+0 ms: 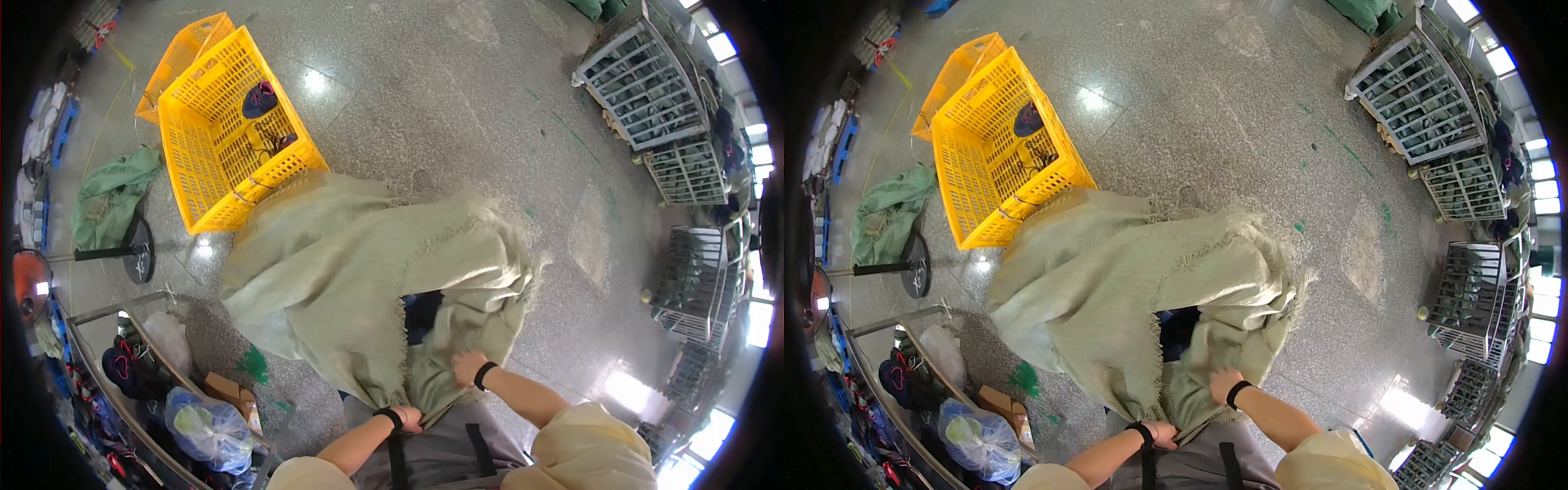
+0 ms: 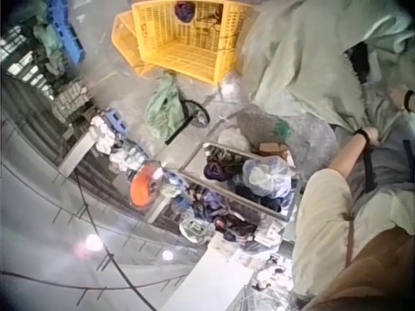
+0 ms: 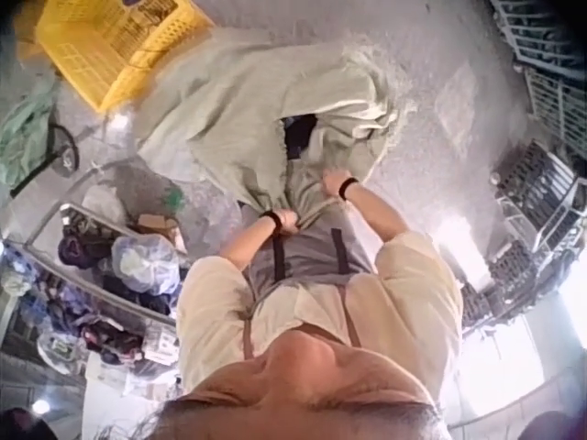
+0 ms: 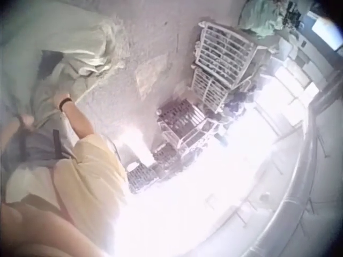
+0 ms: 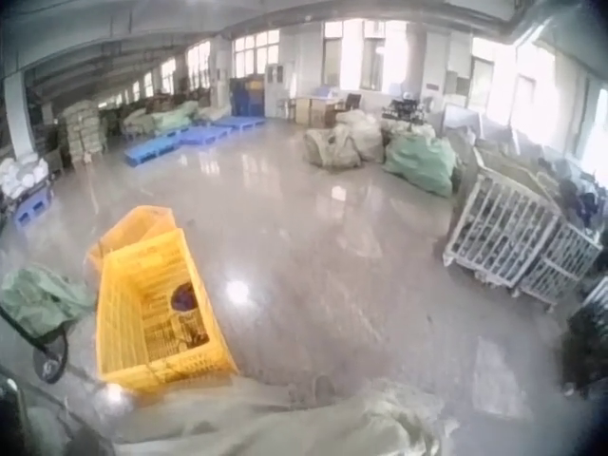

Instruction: The recorder is documenting production numbers on a clipboard and then organizing pairs of blue and pink shoes on a table and into a large bag.

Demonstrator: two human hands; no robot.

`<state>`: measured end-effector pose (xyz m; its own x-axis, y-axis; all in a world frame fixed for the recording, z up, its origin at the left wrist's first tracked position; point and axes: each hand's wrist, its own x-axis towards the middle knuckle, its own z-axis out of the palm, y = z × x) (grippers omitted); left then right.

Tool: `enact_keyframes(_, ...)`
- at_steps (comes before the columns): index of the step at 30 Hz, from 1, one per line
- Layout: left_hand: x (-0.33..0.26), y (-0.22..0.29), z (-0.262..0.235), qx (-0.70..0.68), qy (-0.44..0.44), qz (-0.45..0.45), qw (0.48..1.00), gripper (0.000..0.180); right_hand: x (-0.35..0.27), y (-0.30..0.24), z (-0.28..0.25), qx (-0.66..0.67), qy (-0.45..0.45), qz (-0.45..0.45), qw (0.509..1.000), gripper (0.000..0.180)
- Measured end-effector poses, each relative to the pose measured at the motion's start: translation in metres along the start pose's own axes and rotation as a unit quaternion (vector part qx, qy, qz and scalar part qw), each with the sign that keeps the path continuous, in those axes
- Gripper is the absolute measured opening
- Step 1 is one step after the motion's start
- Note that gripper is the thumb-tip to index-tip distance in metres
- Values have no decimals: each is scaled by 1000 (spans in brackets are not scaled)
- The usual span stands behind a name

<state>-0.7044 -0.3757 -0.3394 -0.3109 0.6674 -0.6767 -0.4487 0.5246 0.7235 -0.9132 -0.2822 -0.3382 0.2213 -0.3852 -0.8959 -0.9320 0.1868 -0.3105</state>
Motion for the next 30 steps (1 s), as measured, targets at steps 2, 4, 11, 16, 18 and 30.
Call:
enact_keyframes(2,-9,3,-24,-35,109,32,993,50,1,-3,3,91,-125,4,988,39)
enact_keyframes(4,-7,-41,-29,-24,494,-20,869,64,10,-12,-37,246,1,14,969,45)
enact_keyframes(11,-145,-96,-131,-43,642,-419,640,71,51,32,-127,175,379,159,895,61)
enact_keyframes(16,-176,-100,-114,39,714,-331,615,61,88,-8,-142,214,483,157,834,60)
enact_keyframes(18,-156,-88,-114,94,677,-217,697,56,110,-30,-141,426,538,278,672,55)
enact_keyframes(30,-118,-146,-21,-53,329,-420,844,50,-29,-8,-116,579,343,109,732,37)
